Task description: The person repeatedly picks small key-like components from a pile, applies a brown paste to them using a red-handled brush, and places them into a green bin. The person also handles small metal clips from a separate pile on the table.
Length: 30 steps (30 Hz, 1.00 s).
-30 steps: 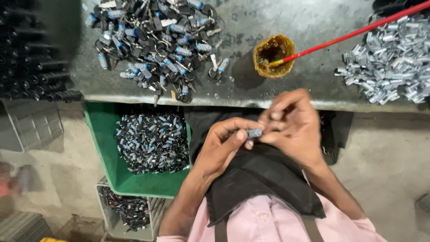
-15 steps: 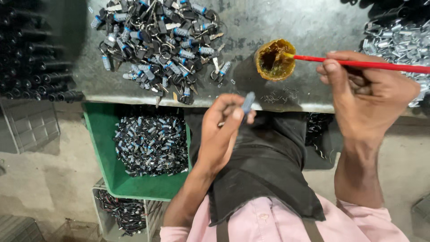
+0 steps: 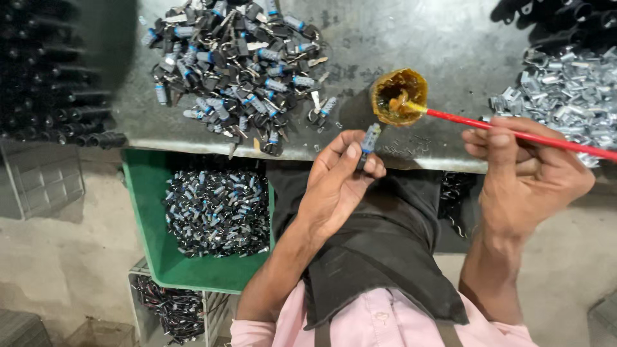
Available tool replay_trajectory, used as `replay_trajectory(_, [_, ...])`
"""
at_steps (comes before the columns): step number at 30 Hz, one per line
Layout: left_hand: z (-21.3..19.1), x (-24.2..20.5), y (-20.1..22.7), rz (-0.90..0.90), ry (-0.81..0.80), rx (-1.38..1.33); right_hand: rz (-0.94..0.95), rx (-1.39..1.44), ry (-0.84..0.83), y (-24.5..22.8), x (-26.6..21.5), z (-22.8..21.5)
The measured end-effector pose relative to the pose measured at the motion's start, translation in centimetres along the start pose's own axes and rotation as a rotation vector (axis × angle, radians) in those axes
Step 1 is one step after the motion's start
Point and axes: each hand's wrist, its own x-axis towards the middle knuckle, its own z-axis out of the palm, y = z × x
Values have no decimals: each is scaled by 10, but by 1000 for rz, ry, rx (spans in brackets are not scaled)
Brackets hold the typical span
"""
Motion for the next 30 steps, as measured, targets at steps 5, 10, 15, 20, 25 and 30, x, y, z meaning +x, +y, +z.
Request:
replay_trajectory(5, [17, -55, 80, 22, -126, 685, 226, -541, -497, -11, 9, -8])
replay_trajectory(10, [-14, -105, 131, 177, 57, 2311, -44, -527, -705, 11, -15, 31])
replay_trajectory(15, [3, -54, 95, 439, 227, 2168, -275, -608, -671, 34, -28, 67])
replay_trajectory(20, [2, 43, 44, 590, 360, 2362, -351, -729, -663, 40, -31, 71])
replay_trajectory(25, [-17, 36, 58, 914, 137, 2202, -311, -648, -592, 43, -38, 66])
replay_trajectory(30, [-12, -29, 67, 494, 72, 895, -106, -232, -543, 38, -42, 50])
